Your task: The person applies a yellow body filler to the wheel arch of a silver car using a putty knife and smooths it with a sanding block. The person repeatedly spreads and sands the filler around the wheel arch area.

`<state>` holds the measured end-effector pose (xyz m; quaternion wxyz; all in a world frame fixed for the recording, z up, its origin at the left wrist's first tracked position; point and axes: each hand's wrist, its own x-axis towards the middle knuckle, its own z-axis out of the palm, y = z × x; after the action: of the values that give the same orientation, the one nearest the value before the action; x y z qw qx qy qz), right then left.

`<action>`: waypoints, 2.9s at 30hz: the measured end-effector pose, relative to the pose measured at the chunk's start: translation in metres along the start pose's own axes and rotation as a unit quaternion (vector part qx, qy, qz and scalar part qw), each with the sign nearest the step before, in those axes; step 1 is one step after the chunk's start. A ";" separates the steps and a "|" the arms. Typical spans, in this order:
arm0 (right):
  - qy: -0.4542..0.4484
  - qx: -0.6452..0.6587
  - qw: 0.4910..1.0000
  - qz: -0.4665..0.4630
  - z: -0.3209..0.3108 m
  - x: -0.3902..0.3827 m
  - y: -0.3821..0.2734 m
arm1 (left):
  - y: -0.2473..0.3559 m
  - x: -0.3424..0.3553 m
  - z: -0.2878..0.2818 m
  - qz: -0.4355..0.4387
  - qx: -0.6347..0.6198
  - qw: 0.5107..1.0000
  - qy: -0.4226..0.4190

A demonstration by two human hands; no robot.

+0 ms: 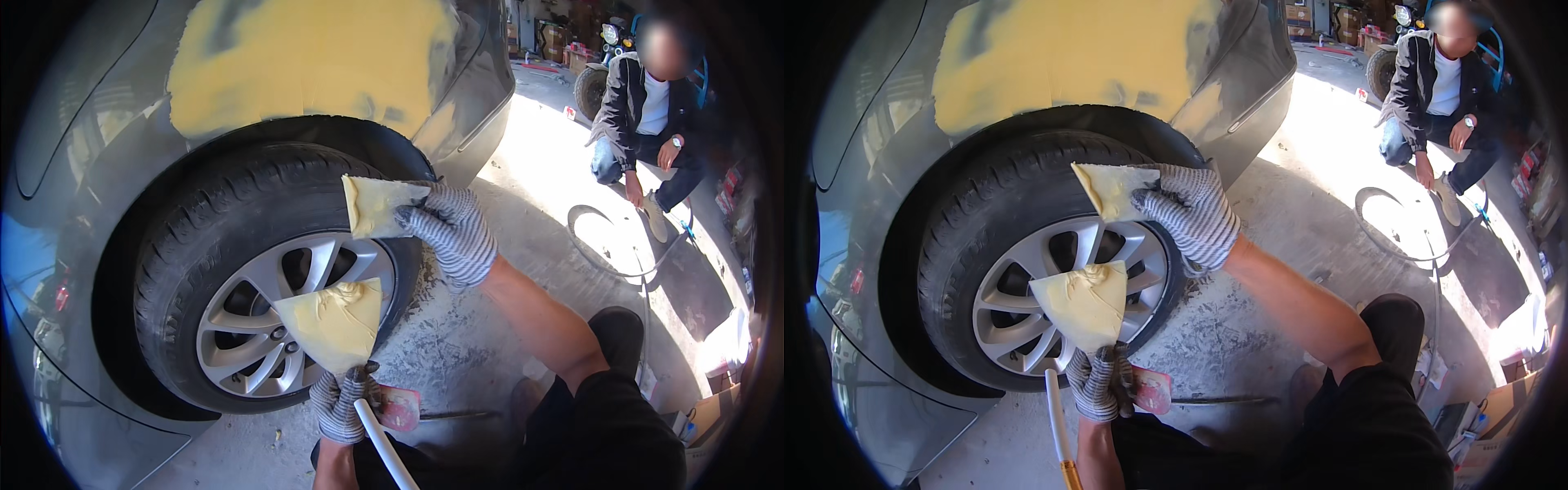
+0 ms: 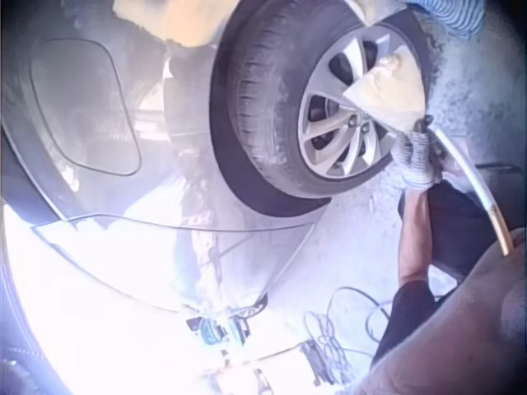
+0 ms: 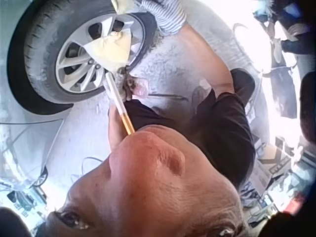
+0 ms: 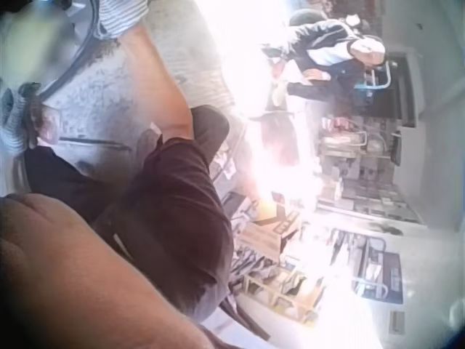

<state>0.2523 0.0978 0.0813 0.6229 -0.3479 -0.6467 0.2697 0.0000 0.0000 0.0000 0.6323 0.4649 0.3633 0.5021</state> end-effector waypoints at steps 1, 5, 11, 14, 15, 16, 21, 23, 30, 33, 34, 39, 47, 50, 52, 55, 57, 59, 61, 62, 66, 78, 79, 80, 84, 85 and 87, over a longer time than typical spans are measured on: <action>-0.027 0.057 0.998 0.004 -0.002 -0.004 -0.001 | 0.001 0.000 0.000 -0.013 0.000 1.000 -0.013; -0.109 0.013 0.989 -0.095 -0.013 -0.012 -0.014 | 0.001 0.003 0.018 0.007 -0.009 0.999 -0.046; -0.238 -0.074 0.964 -0.090 -0.039 -0.016 -0.015 | -0.011 -0.001 0.027 0.044 0.024 0.998 -0.048; -0.313 -0.159 0.936 0.008 -0.045 -0.013 0.013 | -0.004 0.002 0.032 0.089 0.008 0.996 -0.013; -0.306 -0.184 0.934 -0.018 -0.046 -0.011 0.020 | -0.001 0.003 0.035 0.103 -0.013 0.995 0.005; -0.299 -0.209 0.930 -0.043 -0.048 -0.010 0.027 | -0.006 0.008 0.028 0.113 -0.034 0.993 -0.010; 0.002 -0.236 0.966 -0.103 -0.053 0.052 -0.014 | 0.000 0.018 0.037 0.107 0.022 0.994 0.030; 0.122 -0.365 0.886 -0.258 -0.056 0.097 -0.044 | -0.008 0.015 0.020 0.067 0.049 0.996 0.043; 0.249 -0.455 0.792 -0.323 -0.070 0.239 -0.099 | -0.018 0.015 0.023 0.041 0.009 0.999 0.021; 0.232 -0.492 0.802 -0.247 -0.067 0.236 -0.142 | -0.016 0.015 0.026 0.039 -0.002 0.999 0.005; 0.232 -0.483 0.807 -0.248 -0.058 0.237 -0.140 | -0.012 0.013 0.024 0.037 0.002 0.999 0.011; 0.214 -0.531 0.797 -0.194 -0.033 0.217 -0.116 | 0.000 0.006 0.013 0.022 -0.001 1.000 0.005; 0.195 -0.510 0.790 -0.278 0.001 0.167 -0.064 | -0.002 0.001 0.009 0.038 -0.052 0.998 -0.002; 0.172 -0.500 0.798 -0.289 0.017 0.140 -0.039 | 0.001 0.000 0.009 0.043 -0.055 0.998 -0.008; 0.152 -0.496 0.802 -0.296 0.028 0.120 -0.024 | 0.003 -0.002 0.008 0.048 -0.054 0.997 -0.004; 0.156 -0.514 0.787 -0.304 0.043 0.092 -0.018 | -0.006 0.002 0.007 0.106 -0.038 0.994 0.003; 0.130 -0.503 0.802 -0.295 0.047 0.079 -0.003 | -0.007 0.004 0.010 0.111 -0.027 0.993 0.020; 0.092 -0.484 0.827 -0.271 0.055 0.066 0.005 | -0.003 0.006 0.008 0.110 -0.012 0.994 0.022; 0.064 -0.476 0.823 -0.304 0.060 0.043 0.012 | -0.004 0.005 0.007 0.113 -0.003 0.993 0.034; 0.055 -0.403 0.871 -0.277 0.055 0.038 0.010 | 0.001 0.004 0.008 0.116 0.005 0.993 0.035; 0.035 -0.061 0.997 -0.018 0.027 0.016 -0.005 | 0.003 0.004 0.015 0.100 0.001 0.995 0.014; -0.177 0.004 0.983 -0.043 -0.006 -0.002 -0.026 | 0.003 0.006 0.015 -0.001 0.007 1.000 -0.012; -0.194 -0.032 0.978 -0.066 -0.007 -0.003 -0.027 | 0.003 0.006 0.017 0.007 0.000 1.000 -0.011; -0.165 0.002 0.982 -0.088 -0.007 -0.007 -0.027 | 0.002 0.006 0.018 0.015 -0.007 1.000 -0.011; -0.110 0.031 0.992 -0.054 -0.012 -0.007 -0.032 | 0.009 0.006 0.021 0.019 -0.026 0.999 -0.020; -0.112 0.035 0.992 -0.056 -0.011 -0.008 -0.030 | 0.008 0.006 0.022 0.030 -0.033 0.999 -0.021; -0.117 0.045 0.990 -0.061 -0.008 -0.009 -0.024 | 0.008 0.005 0.021 0.011 -0.039 0.999 -0.011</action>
<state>0.2578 0.0751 0.0947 0.5733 -0.2457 -0.7223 0.2988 0.0187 0.0008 0.0142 0.6485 0.4493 0.3312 0.5176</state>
